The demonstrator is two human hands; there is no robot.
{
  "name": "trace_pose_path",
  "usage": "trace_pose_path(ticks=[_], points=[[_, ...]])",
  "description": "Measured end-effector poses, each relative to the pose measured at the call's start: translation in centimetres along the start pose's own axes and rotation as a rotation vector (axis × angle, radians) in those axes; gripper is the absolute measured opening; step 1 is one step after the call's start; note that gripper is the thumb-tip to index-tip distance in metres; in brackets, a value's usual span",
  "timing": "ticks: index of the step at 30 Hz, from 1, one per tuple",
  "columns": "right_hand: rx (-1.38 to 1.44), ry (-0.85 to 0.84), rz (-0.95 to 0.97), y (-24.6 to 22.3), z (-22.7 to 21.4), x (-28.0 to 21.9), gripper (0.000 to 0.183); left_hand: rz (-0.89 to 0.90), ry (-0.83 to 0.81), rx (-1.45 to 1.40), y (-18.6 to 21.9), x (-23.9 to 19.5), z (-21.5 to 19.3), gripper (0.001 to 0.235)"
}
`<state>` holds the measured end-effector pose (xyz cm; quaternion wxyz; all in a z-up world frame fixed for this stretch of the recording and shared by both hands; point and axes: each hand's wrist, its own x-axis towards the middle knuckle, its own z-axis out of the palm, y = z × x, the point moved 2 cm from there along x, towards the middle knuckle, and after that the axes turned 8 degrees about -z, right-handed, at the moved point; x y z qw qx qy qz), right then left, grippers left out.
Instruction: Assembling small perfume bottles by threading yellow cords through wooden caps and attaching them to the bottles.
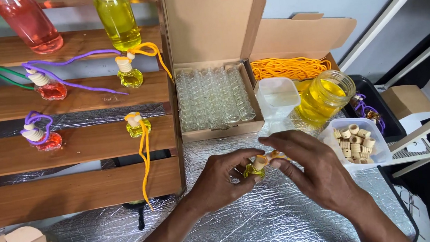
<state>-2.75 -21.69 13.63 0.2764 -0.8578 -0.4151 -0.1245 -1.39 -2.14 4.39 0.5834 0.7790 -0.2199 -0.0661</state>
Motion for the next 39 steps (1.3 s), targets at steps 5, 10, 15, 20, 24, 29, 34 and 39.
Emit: trace_pose_path(ticks=[5,10,15,20,24,29,34,39], points=[[-0.027,-0.155,-0.133,-0.2,-0.4,0.0,0.032,-0.093,-0.079,-0.062,1.8,-0.7,-0.5,0.056],[-0.088,-0.254,-0.152,-0.4,-0.8,0.1,0.028,-0.089,-0.107,-0.003,2.5,-1.3,-0.8,0.058],[-0.268,-0.429,-0.312,-0.7,-1.0,0.4,0.023,-0.036,-0.102,0.089,2.4,-1.5,-0.5,0.059],[-0.249,-0.46,-0.272,-0.7,-0.8,0.9,0.02,0.133,0.004,0.162,1.9,-2.0,-0.1,0.056],[-0.284,-0.447,-0.201,-0.6,-0.9,1.0,0.028,0.173,0.099,0.18,2.7,-2.2,0.2,0.055],[-0.188,-0.264,-0.009,-1.4,-0.6,0.0,0.037,0.251,0.198,0.093,2.5,-1.9,1.5,0.053],[0.054,-0.014,0.138,-1.3,0.9,-1.8,0.039,0.214,0.215,-0.058,3.7,-1.7,1.5,0.049],[0.178,0.24,0.106,-1.2,1.5,-2.7,0.029,0.018,0.125,-0.127,5.5,-1.7,1.2,0.048]])
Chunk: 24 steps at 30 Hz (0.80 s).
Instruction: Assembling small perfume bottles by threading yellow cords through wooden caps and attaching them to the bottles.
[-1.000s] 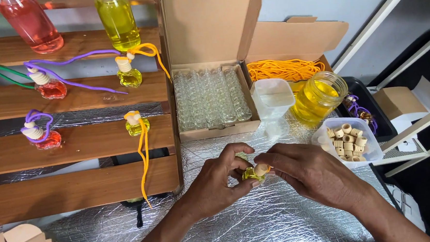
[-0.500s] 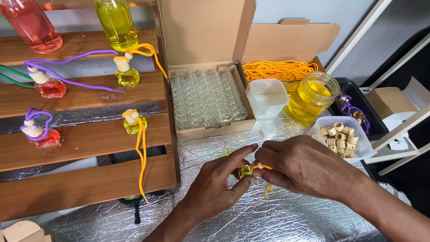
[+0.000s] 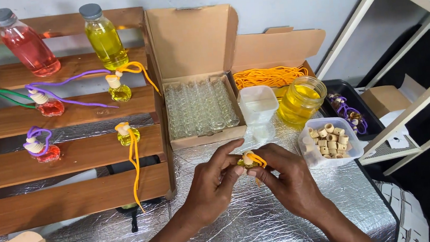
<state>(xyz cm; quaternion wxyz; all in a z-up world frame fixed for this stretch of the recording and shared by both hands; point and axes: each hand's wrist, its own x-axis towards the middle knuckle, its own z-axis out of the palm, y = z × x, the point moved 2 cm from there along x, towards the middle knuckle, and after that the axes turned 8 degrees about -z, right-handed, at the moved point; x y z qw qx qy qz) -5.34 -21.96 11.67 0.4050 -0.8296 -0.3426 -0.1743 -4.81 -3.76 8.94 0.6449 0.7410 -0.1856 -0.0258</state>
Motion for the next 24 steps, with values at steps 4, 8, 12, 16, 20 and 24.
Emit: trace_pose_path(ticks=[4,8,12,16,20,24], points=[[0.004,0.002,0.02,0.5,-0.2,-0.1,0.024,-0.088,-0.043,0.031,1.3,0.7,0.0,0.05],[0.022,0.011,0.018,0.4,-0.8,0.1,0.026,0.001,0.075,0.122,1.9,2.2,-0.1,0.042],[-0.002,-0.028,0.014,0.0,-1.6,0.7,0.018,0.072,0.122,0.146,3.3,3.7,-0.5,0.026],[-0.001,-0.038,0.01,0.0,-2.3,1.6,0.024,0.054,0.037,0.16,4.1,5.0,-1.0,0.013],[0.145,-0.036,0.073,0.4,-2.6,1.9,0.022,0.258,-0.073,0.274,3.7,6.3,-1.6,0.017],[0.488,0.011,0.212,2.3,-1.4,0.9,0.02,0.347,-0.26,0.165,2.2,7.2,-2.0,0.019]])
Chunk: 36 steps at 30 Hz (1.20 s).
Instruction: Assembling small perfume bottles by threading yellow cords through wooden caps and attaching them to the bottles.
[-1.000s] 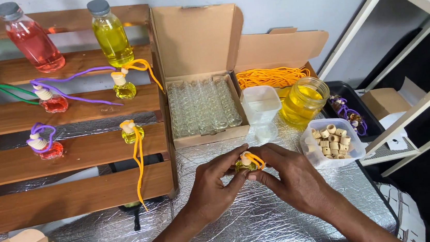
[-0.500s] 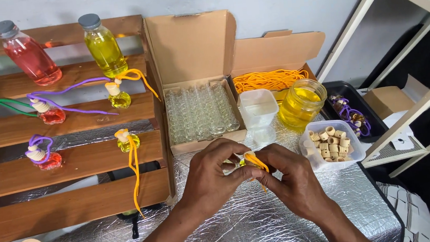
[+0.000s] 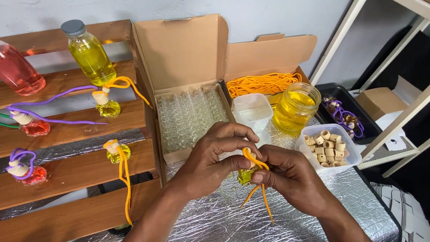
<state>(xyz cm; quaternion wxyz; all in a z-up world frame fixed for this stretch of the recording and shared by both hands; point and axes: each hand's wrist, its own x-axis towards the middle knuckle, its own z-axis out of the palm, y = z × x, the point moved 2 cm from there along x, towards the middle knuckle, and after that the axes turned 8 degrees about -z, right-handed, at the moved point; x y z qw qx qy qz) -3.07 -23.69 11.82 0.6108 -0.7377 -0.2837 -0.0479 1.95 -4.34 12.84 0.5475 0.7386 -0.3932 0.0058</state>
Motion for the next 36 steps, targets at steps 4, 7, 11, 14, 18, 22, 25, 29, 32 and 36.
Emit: trace_pose_path(ticks=[4,7,11,14,18,22,25,29,32,36], points=[[0.19,0.041,0.007,0.5,0.8,0.0,0.026,-0.027,-0.097,-0.247,0.0,-0.2,-0.4,0.029],[0.155,0.076,-0.012,-0.8,1.0,0.3,0.043,-0.064,-0.158,-0.43,0.5,-0.3,-0.5,0.034],[-0.142,0.078,-0.125,-2.0,0.8,0.4,0.03,-0.141,-0.025,-0.476,-0.1,-0.3,0.0,0.041],[-0.248,0.073,-0.141,-2.4,0.8,0.4,0.031,-0.152,0.043,-0.411,-0.3,-0.4,0.2,0.027],[-0.3,0.042,-0.175,-2.5,0.8,0.3,0.03,-0.135,0.045,-0.235,-1.1,-0.6,0.3,0.023],[-0.228,0.016,-0.159,-2.3,0.8,0.1,0.031,-0.106,-0.04,-0.28,-1.0,-0.7,-0.1,0.021],[-0.022,-0.001,-0.09,-1.3,0.9,-0.1,0.023,0.025,-0.122,-0.317,-0.5,-0.6,-0.2,0.026],[0.009,0.01,-0.026,-0.2,1.0,-0.5,0.029,0.034,-0.207,-0.442,-1.0,-0.7,0.0,0.047],[0.074,-0.035,-0.019,-0.3,1.2,-0.7,0.025,0.027,-0.262,-0.429,-0.7,-0.7,-0.1,0.05],[0.008,-0.05,-0.098,-1.2,1.5,-0.6,0.031,0.069,-0.343,-0.492,-0.9,-0.9,-0.3,0.047]])
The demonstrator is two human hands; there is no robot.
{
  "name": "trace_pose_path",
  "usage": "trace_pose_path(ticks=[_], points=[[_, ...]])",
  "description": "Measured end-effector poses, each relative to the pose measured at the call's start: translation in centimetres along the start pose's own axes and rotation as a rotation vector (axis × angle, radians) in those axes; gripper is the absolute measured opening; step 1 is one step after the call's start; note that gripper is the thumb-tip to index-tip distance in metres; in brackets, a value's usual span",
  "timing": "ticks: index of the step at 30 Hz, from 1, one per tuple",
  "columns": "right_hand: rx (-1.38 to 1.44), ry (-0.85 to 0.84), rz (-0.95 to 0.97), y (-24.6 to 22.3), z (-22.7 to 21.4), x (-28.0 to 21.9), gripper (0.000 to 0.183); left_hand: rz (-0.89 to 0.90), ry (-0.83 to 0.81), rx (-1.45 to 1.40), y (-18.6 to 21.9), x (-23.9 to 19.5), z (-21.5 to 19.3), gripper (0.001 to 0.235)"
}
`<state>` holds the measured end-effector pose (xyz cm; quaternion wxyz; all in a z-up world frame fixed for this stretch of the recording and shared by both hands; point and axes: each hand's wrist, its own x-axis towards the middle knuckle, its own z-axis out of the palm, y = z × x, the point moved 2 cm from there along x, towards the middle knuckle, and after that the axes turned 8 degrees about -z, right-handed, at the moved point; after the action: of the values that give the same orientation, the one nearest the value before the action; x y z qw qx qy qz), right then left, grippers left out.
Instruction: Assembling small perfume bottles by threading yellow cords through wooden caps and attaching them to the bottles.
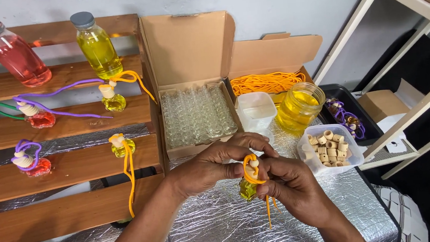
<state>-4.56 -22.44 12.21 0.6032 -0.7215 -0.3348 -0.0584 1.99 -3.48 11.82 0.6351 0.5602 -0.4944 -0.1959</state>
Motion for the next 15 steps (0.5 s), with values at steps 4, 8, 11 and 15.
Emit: trace_pose_path(ticks=[4,8,11,15], points=[[-0.126,0.152,0.032,-0.4,0.0,-0.3,0.033,-0.074,0.074,-0.169,1.2,0.2,0.3,0.061],[-0.359,0.176,-0.062,-1.1,0.1,-0.2,0.025,-0.266,0.384,-0.1,0.9,0.5,0.4,0.049],[-0.463,0.19,-0.067,-1.4,-0.2,-0.3,0.02,-0.361,0.463,0.004,1.9,0.5,1.0,0.035],[-0.553,0.199,-0.035,-1.8,-0.2,-0.3,0.022,-0.36,0.528,0.165,3.6,0.8,2.3,0.022]])
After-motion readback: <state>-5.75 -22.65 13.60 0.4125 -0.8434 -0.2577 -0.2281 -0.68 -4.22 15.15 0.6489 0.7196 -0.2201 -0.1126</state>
